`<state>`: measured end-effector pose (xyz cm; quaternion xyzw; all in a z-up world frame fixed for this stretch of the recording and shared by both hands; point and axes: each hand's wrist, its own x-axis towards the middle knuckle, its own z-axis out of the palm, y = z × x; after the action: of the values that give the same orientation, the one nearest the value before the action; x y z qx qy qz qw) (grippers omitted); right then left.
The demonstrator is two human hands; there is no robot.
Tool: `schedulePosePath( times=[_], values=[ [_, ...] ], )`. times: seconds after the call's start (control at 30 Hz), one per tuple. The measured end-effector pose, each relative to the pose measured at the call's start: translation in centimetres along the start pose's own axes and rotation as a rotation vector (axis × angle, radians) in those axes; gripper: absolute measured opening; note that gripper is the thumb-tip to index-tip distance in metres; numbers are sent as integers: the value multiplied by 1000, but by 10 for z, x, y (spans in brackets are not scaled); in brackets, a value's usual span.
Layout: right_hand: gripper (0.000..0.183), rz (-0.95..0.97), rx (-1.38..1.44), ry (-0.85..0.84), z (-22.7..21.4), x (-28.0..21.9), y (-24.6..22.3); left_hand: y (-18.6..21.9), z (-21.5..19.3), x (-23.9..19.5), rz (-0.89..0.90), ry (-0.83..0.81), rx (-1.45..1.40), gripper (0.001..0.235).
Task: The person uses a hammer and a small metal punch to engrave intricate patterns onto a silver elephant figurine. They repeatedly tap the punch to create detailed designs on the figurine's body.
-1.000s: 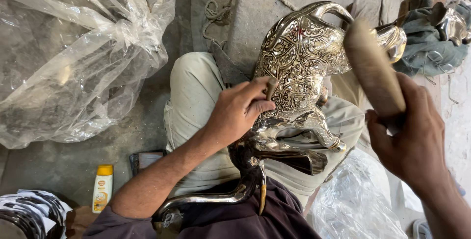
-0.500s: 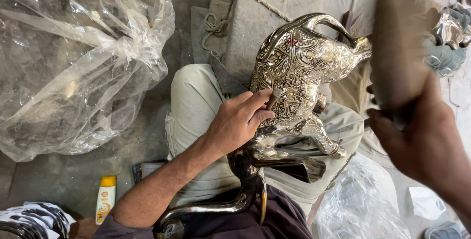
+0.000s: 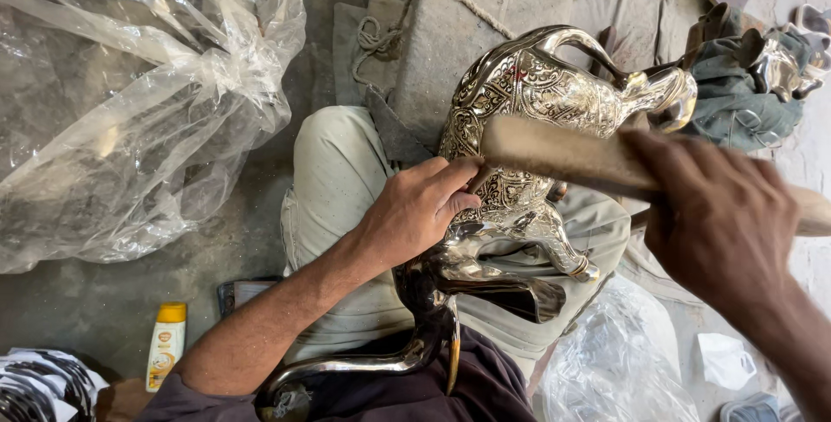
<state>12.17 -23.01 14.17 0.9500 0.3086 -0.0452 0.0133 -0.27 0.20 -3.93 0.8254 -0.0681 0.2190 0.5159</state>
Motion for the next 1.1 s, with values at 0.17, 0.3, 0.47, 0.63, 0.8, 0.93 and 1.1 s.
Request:
schedulePosePath(
  times=[0.17, 0.3, 0.47, 0.63, 0.8, 0.93, 1.1],
  values=[
    [64, 73, 506, 86, 4, 2, -4, 1, -1, 2, -7, -19, 8, 42],
    [67, -124, 89, 110, 7, 3, -5, 3, -4, 3, 4, -20, -1, 43],
    [68, -219, -390, 113, 10, 1, -1, 3, -6, 4, -6, -42, -4, 42],
    [63, -67, 13, 30, 16, 1, 4, 0, -6, 4, 2, -58, -1, 44],
    [58, -14, 265, 57, 18, -4, 5, -2, -5, 5, 8, -75, -12, 46],
    [57, -40, 220, 87, 15, -8, 5, -3, -6, 4, 22, -87, -11, 46],
    [57, -124, -14, 39, 13, -8, 5, -4, -7, 5, 34, -103, -20, 48]
  ],
)
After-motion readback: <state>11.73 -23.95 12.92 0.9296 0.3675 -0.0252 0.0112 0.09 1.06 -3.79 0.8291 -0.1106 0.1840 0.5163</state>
